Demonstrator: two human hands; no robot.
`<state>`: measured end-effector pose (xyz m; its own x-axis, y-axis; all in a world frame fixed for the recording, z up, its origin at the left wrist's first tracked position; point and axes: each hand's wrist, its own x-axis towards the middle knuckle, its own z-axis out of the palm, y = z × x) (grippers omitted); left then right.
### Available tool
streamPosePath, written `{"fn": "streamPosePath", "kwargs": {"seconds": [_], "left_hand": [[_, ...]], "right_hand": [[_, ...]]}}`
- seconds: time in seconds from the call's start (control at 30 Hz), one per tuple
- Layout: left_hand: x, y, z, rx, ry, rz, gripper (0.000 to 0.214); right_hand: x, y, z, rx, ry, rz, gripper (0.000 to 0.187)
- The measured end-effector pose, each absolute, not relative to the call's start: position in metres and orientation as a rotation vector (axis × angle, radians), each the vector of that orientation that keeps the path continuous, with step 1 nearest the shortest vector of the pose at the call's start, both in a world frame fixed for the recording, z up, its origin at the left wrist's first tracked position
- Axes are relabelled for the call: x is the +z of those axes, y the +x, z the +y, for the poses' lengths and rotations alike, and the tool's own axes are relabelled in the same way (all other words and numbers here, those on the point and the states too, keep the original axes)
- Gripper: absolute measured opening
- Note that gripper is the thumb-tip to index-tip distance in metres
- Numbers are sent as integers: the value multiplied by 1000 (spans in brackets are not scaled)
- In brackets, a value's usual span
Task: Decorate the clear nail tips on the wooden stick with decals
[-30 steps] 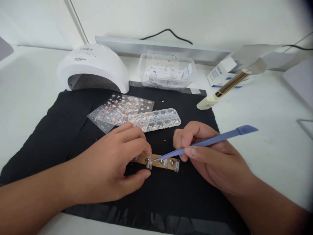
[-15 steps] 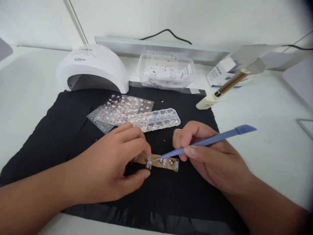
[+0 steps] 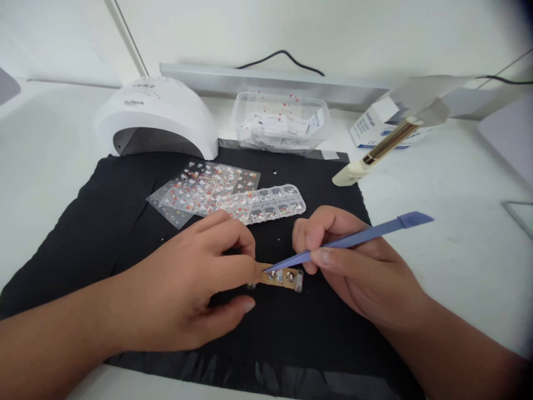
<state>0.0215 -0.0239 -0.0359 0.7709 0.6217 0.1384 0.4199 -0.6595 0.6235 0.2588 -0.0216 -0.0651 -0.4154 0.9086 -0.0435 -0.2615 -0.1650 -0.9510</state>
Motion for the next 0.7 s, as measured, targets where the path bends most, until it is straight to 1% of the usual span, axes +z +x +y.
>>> {"fn": "streamPosePath", "kwargs": {"seconds": [0.13, 0.7], "left_hand": [[-35, 23, -23, 438, 2413, 777, 8], [-39, 20, -23, 486, 2649, 728, 9]], "right_hand": [[-66, 259, -21, 1719, -828, -1215, 6], [-69, 260, -17, 1652, -845, -1184, 8]]}}
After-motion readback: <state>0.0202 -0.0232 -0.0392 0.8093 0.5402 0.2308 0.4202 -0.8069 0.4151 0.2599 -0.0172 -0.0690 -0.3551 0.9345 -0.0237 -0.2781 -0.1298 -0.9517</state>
